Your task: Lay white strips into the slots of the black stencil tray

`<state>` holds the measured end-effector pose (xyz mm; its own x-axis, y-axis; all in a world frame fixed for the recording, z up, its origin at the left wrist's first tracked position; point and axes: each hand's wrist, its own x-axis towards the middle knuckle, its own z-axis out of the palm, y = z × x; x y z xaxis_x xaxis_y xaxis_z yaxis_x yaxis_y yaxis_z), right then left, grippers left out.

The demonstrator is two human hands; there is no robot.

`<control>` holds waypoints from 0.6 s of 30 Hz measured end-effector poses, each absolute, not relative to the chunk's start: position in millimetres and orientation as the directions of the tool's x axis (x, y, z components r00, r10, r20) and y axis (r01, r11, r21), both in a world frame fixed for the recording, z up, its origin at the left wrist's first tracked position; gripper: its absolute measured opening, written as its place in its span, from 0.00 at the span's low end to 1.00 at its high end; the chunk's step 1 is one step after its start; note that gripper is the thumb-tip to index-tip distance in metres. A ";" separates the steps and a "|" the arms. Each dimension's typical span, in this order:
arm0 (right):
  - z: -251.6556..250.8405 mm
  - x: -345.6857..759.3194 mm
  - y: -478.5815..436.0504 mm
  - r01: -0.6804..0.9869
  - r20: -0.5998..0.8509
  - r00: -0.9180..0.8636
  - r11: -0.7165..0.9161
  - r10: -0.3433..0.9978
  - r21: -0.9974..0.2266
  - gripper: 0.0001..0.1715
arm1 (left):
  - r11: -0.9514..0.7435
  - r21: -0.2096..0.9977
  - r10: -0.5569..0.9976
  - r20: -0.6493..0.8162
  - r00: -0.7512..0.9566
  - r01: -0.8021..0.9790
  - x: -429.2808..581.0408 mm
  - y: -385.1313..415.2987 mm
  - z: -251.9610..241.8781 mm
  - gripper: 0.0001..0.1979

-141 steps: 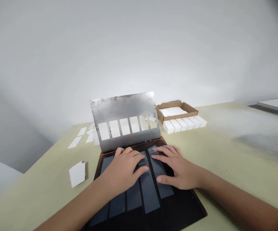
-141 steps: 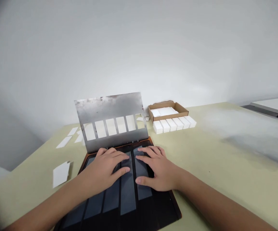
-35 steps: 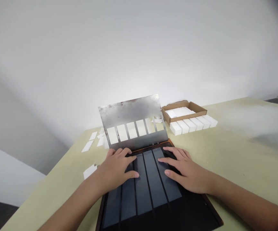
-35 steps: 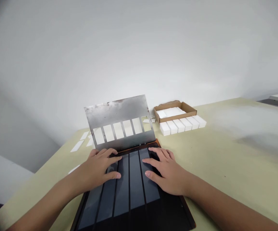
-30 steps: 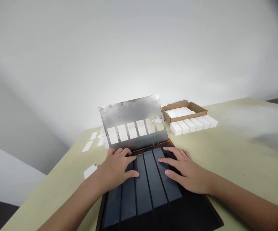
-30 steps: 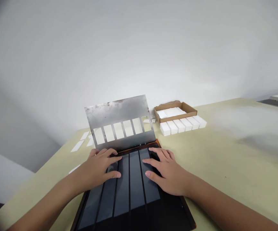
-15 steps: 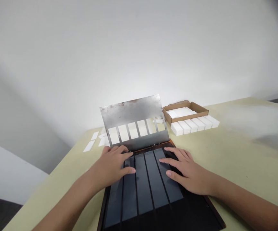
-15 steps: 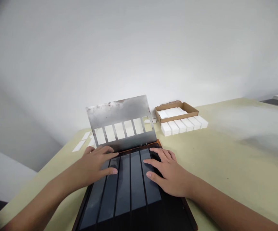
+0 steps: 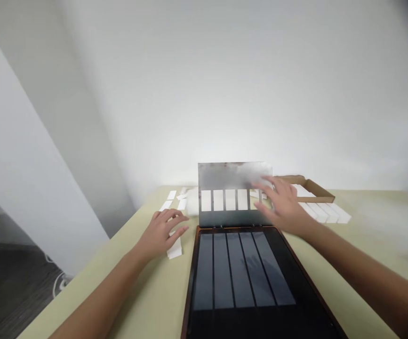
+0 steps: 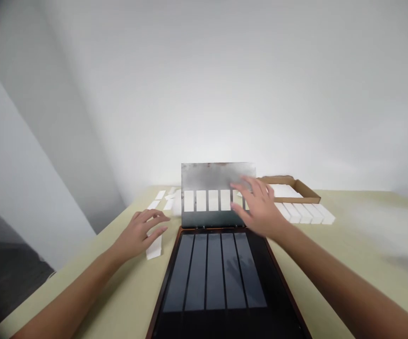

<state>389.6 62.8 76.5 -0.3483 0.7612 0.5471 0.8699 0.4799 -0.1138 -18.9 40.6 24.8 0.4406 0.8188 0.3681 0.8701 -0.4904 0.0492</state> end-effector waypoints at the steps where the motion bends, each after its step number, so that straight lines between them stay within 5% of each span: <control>1: 98.0 373.8 80.6 0.892 0.539 -0.344 0.446 0.769 -0.067 0.29 | -0.469 0.056 0.829 0.372 0.417 0.881 -23.4 43.6 25.3 0.20; 6: 171.9 319.7 139.8 0.898 0.412 -0.380 0.437 0.828 -0.049 0.21 | -0.373 0.088 0.873 0.370 0.317 0.924 -38.4 46.8 26.5 0.18; 11: 196.3 347.5 106.9 0.853 0.367 -0.484 0.523 0.795 -0.008 0.25 | -0.321 0.151 0.891 0.382 0.244 0.935 -41.0 42.4 22.6 0.20; 15: 147.3 382.6 18.4 0.811 0.377 -0.550 0.584 0.745 0.031 0.24 | -0.293 0.237 0.920 0.335 0.205 0.926 -41.0 43.4 21.9 0.22; 18: 67.3 392.9 -62.3 0.764 0.604 -0.556 0.637 0.571 0.101 0.31 | -0.315 0.274 0.937 0.243 0.252 0.909 -47.3 41.3 26.2 0.27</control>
